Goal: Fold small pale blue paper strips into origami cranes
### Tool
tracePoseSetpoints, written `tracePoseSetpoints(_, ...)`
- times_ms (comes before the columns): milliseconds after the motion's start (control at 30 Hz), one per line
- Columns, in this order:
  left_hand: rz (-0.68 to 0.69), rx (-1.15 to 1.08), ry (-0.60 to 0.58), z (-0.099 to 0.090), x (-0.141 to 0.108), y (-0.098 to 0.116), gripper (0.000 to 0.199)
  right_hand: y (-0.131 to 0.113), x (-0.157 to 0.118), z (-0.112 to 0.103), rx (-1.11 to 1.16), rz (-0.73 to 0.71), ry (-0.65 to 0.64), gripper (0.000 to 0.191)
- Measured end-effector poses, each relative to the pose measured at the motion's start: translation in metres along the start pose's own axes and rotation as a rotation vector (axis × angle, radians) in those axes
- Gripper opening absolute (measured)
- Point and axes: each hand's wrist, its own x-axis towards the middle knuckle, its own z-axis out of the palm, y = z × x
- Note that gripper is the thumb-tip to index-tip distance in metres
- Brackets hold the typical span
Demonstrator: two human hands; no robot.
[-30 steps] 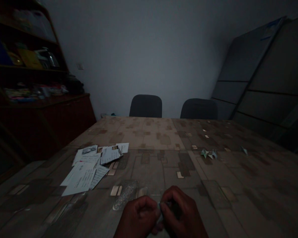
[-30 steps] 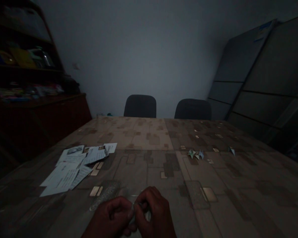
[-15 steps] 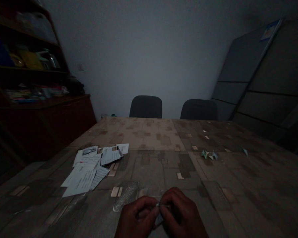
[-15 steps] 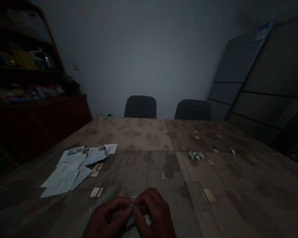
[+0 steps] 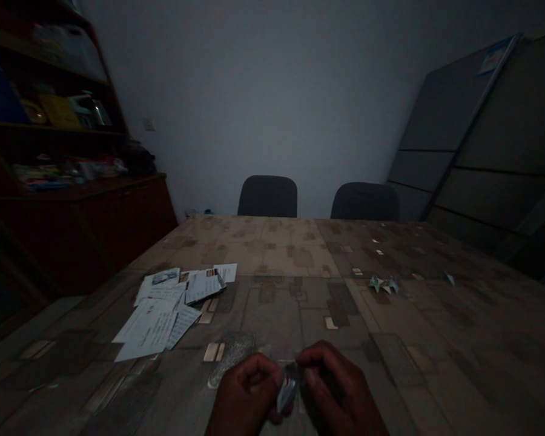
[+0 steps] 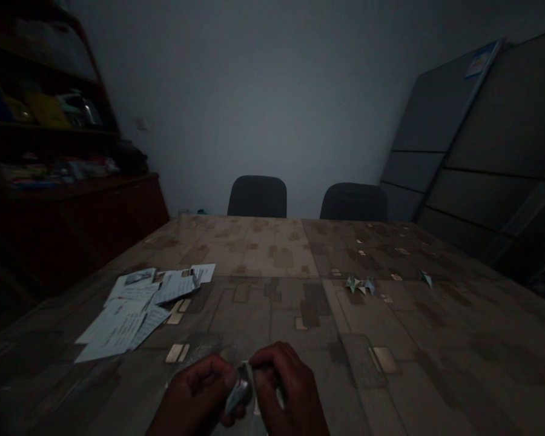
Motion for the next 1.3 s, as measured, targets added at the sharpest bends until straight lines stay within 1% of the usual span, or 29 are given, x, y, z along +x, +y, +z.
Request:
tracePoseSetpoints(67,-0.004,-0.026,0.003,-0.001,0.001,-0.002,0.042,0.001,0.000,0.001,0.049,0.059,-0.001,0.018)
tracePoseSetpoints(167,-0.023,-0.024,0.004,-0.001,0.002,-0.004,0.046,0.003,0.000,0.004,0.107,0.101,-0.028,0.020)
tracePoseSetpoints(267,-0.028,-0.003,0.002,0.001,0.001,-0.003,0.049,0.003,0.000,0.007,0.151,0.144,-0.013,0.023)
tracePoseSetpoints(433,0.002,0.065,0.062,0.005,-0.003,0.006,0.050,0.003,-0.001,0.006,0.255,0.197,-0.035,0.036)
tracePoseSetpoints(533,0.002,0.077,0.053,0.006,-0.005,0.011,0.051,0.006,-0.001,0.006,0.281,0.203,-0.063,0.041)
tracePoseSetpoints(633,0.009,0.078,0.037,0.005,-0.005,0.009,0.052,0.008,-0.001,0.007,0.304,0.216,-0.068,0.038)
tracePoseSetpoints(833,0.011,0.056,0.010,0.003,-0.003,-0.003,0.054,0.009,-0.002,0.009,0.284,0.266,-0.087,0.025)
tracePoseSetpoints(1100,-0.026,0.060,-0.038,0.001,-0.001,-0.011,0.054,0.008,-0.002,0.008,0.305,0.298,-0.063,0.020)
tracePoseSetpoints(1200,-0.025,0.073,-0.035,0.000,-0.001,-0.014,0.054,0.006,-0.001,0.007,0.333,0.301,-0.081,0.020)
tracePoseSetpoints(1300,-0.003,0.098,-0.011,0.002,-0.002,-0.011,0.054,0.005,0.000,0.006,0.296,0.271,-0.080,0.017)
